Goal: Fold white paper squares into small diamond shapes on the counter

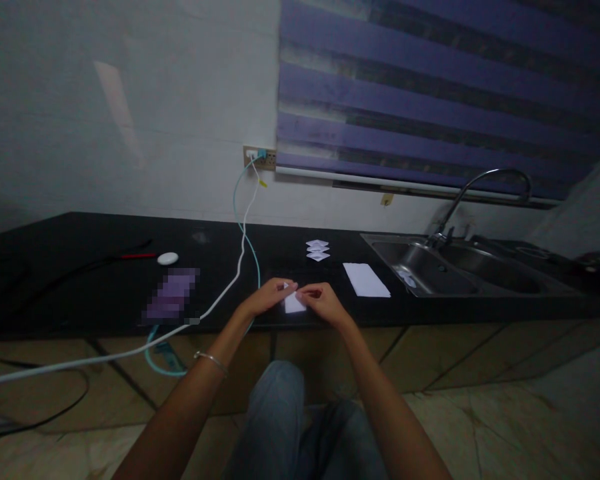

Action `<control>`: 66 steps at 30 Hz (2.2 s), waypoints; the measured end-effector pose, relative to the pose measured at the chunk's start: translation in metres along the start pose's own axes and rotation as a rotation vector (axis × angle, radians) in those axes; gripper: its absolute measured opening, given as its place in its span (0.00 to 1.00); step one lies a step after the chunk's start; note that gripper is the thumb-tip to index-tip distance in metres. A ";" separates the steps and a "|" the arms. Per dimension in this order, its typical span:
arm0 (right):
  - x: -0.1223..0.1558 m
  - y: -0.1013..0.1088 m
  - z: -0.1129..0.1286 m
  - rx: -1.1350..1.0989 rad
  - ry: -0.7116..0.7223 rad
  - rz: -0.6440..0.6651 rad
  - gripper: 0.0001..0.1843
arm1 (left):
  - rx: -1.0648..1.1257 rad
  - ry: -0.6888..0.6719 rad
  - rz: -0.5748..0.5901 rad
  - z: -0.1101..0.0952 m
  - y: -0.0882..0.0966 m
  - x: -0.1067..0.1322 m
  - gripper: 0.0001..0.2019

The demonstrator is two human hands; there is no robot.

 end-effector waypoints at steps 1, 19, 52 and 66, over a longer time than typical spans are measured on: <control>0.000 0.001 -0.001 -0.010 0.001 -0.009 0.12 | 0.025 0.022 -0.003 0.000 0.000 0.000 0.21; 0.001 0.004 0.002 -0.092 0.028 -0.100 0.11 | -0.083 0.151 -0.095 0.001 0.002 0.002 0.28; 0.003 0.004 0.002 -0.161 -0.031 0.008 0.14 | 0.089 0.060 -0.102 0.008 0.008 -0.003 0.23; 0.001 0.012 -0.007 -0.183 0.022 -0.209 0.15 | -0.102 0.044 0.038 -0.010 -0.001 0.006 0.24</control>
Point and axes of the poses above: each hand's wrist, its own x-axis away from the middle knuckle, its own y-axis out of the back of the hand, z = x × y, the point moved 3 cm from there along -x, towards the middle knuckle, and after that the axes turned 4 degrees about -x, right-handed, at the moved point
